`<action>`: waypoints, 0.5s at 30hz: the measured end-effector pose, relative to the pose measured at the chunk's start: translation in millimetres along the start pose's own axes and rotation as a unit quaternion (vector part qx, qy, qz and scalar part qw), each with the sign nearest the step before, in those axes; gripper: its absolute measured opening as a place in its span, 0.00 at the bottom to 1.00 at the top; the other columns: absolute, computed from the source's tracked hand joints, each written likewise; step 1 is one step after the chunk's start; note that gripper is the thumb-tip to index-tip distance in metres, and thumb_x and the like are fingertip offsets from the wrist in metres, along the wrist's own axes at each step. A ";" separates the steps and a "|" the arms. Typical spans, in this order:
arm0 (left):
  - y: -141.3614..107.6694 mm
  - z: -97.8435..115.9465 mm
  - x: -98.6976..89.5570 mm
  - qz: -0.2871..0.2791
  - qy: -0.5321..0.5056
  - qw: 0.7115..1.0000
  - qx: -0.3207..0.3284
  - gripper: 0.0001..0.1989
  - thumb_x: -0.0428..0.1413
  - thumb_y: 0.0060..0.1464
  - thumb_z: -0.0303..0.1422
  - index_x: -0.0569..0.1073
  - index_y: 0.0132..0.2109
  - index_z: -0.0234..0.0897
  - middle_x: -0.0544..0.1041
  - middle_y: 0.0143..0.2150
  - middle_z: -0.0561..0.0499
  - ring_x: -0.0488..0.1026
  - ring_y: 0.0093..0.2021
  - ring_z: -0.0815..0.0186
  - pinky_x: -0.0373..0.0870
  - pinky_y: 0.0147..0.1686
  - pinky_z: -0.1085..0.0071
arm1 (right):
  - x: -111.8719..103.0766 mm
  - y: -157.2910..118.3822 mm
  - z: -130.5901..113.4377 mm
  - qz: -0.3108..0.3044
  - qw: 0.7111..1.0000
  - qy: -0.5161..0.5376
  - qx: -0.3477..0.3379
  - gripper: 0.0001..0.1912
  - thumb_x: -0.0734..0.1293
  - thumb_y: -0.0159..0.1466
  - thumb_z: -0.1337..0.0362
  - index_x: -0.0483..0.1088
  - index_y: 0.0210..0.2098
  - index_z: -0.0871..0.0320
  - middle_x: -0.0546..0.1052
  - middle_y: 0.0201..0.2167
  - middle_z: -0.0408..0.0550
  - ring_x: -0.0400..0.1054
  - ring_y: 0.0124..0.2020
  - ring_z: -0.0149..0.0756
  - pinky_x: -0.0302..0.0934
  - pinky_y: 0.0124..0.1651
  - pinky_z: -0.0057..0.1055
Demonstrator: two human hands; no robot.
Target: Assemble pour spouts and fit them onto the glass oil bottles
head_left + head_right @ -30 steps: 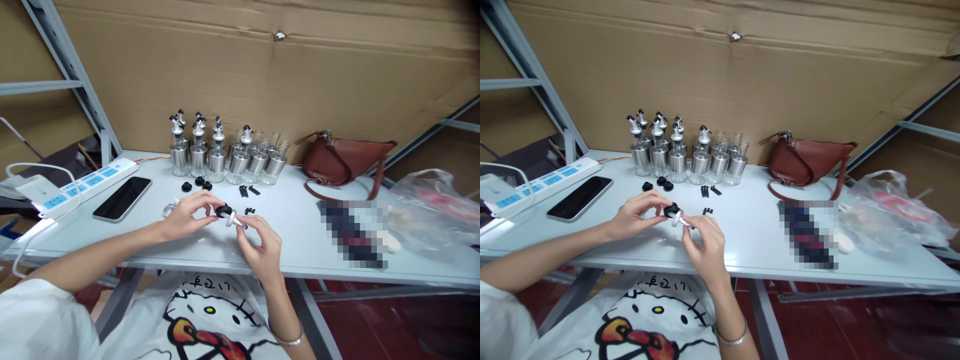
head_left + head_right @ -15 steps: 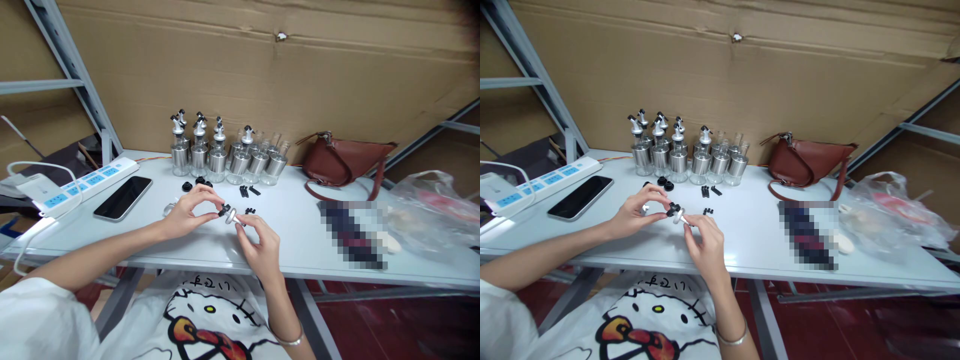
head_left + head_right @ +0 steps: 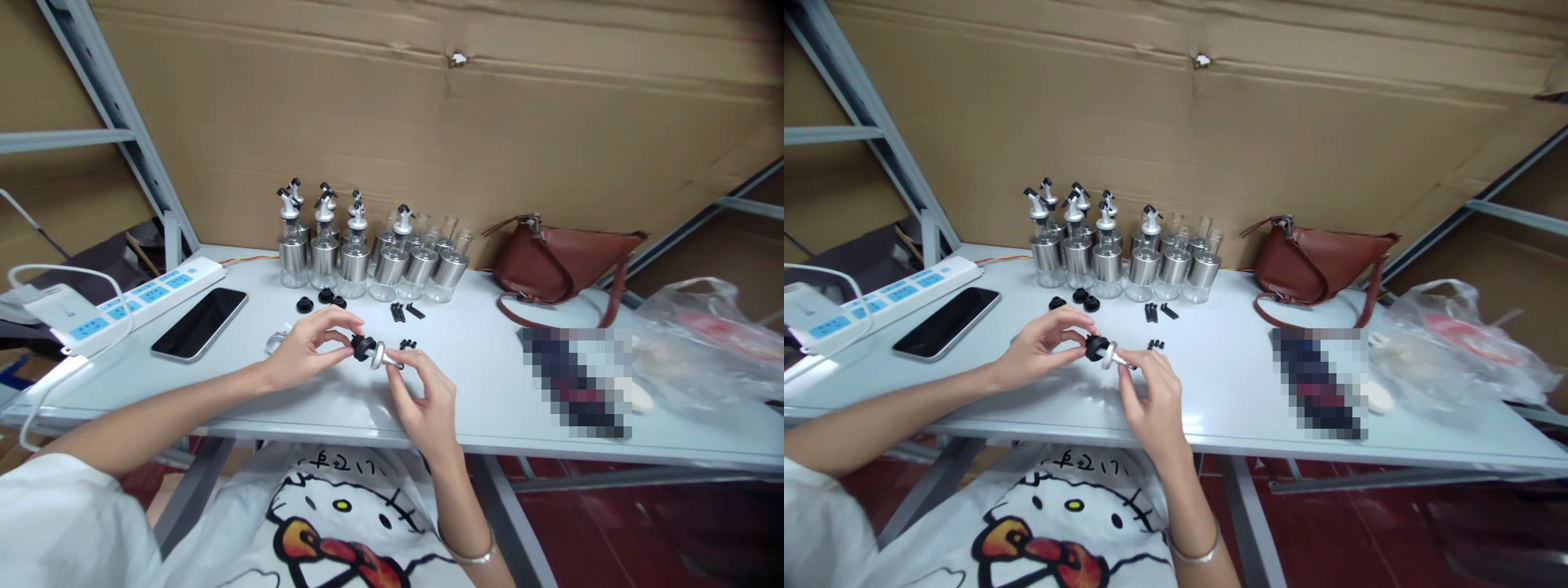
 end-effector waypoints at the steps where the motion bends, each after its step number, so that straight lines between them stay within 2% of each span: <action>1: 0.1 -0.7 -0.2 0.003 -0.007 1.000 -0.004 0.15 0.58 0.55 0.22 0.73 0.49 0.39 0.73 0.45 0.48 0.75 0.45 0.67 0.78 0.42 0.72 | 0.0 0.0 0.4 0.000 1.000 0.001 0.001 0.10 0.63 0.64 0.74 0.71 0.41 0.55 0.79 0.34 0.47 0.74 0.35 0.36 0.67 0.40 0.33; 5: 1.0 -1.0 0.1 0.012 -0.033 0.999 -0.022 0.15 0.61 0.53 0.24 0.73 0.48 0.38 0.74 0.43 0.49 0.75 0.44 0.67 0.78 0.43 0.70 | 0.2 0.8 1.3 -0.003 1.000 0.010 -0.004 0.11 0.62 0.65 0.74 0.71 0.42 0.55 0.79 0.35 0.47 0.74 0.37 0.36 0.68 0.40 0.33; 9: 2.3 0.6 1.4 0.010 -0.069 0.995 -0.069 0.17 0.64 0.48 0.25 0.73 0.46 0.36 0.74 0.40 0.50 0.75 0.42 0.67 0.78 0.40 0.71 | 1.0 2.0 0.2 -0.015 1.000 0.016 -0.018 0.12 0.60 0.66 0.75 0.71 0.41 0.54 0.79 0.36 0.48 0.74 0.38 0.37 0.69 0.41 0.35; 12: 2.8 1.5 1.0 0.010 -0.066 0.992 -0.108 0.11 0.65 0.46 0.26 0.75 0.39 0.34 0.74 0.40 0.50 0.75 0.41 0.68 0.77 0.39 0.71 | 0.9 2.8 -1.1 -0.016 0.999 0.017 -0.028 0.13 0.60 0.66 0.75 0.71 0.42 0.54 0.79 0.36 0.48 0.74 0.38 0.37 0.69 0.42 0.36; 15: 1.8 -1.4 1.3 -0.002 -0.053 0.984 -0.171 0.09 0.64 0.47 0.28 0.75 0.37 0.33 0.76 0.35 0.50 0.75 0.35 0.69 0.76 0.37 0.71 | 1.0 3.5 -2.6 -0.018 0.999 0.019 -0.043 0.13 0.60 0.66 0.75 0.71 0.41 0.54 0.79 0.36 0.49 0.74 0.39 0.38 0.69 0.42 0.38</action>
Point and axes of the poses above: each hand's wrist, its own y-axis towards the middle knuckle, its own x-axis out of the palm, z = x × y, the point moved 4 cm from there along y, towards the middle knuckle
